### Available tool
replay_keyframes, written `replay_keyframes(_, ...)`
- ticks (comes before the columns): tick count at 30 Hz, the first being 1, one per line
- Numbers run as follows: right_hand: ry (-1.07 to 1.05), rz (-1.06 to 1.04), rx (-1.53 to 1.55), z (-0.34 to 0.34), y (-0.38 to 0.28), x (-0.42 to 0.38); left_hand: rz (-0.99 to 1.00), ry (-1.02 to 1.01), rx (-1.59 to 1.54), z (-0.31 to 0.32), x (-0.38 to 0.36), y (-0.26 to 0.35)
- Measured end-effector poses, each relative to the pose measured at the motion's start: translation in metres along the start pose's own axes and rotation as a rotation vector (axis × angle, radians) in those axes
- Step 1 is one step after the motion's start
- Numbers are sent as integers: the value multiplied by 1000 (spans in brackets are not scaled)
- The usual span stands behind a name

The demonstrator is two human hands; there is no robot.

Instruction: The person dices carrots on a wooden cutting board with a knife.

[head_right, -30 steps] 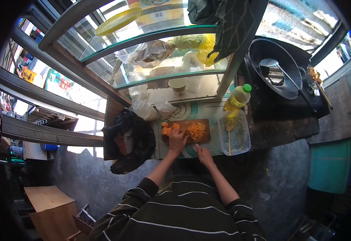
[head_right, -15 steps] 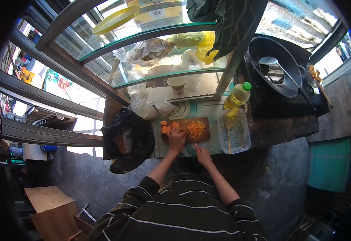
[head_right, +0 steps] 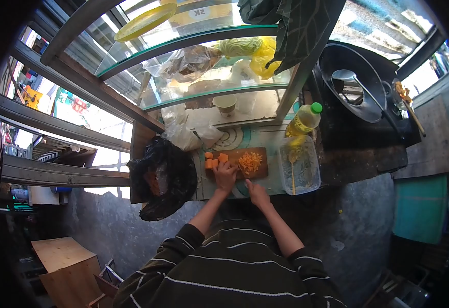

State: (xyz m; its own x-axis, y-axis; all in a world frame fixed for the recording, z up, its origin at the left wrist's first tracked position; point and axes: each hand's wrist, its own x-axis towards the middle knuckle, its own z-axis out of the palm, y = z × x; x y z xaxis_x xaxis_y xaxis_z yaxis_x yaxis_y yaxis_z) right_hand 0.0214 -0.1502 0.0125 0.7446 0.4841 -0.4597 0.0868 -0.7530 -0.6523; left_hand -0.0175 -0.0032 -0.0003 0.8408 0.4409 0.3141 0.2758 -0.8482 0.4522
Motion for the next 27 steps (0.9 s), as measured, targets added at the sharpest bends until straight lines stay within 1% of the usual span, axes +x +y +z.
replay_keyframes(4,-40,-8,64,1,8,8,4,3,39,-2,2,4)
replay_keyframes(6,-111,48,221,2,14,8,-2,7,26,-3,0,3)
replay_keyframes(10,-87,57,235,1,18,4,2,23,10,3,-3,0)
replay_keyframes(13,-74,52,181,-8,6,-2,3,23,20,2,-3,1)
replay_keyframes(15,-153,126,126,-14,-3,-4,-15,20,47,1,-3,4)
replay_keyframes(18,-159,131,121,-15,-4,-4,-25,42,86,0,-3,7)
replay_keyframes(19,-159,131,121,-16,-4,-4,-25,42,85,0,-3,9)
replay_keyframes(21,-155,116,67,-18,-4,-4,-89,52,120,0,-5,14)
replay_keyframes(27,-162,61,-36,-28,-10,-3,-120,63,97,4,-7,14)
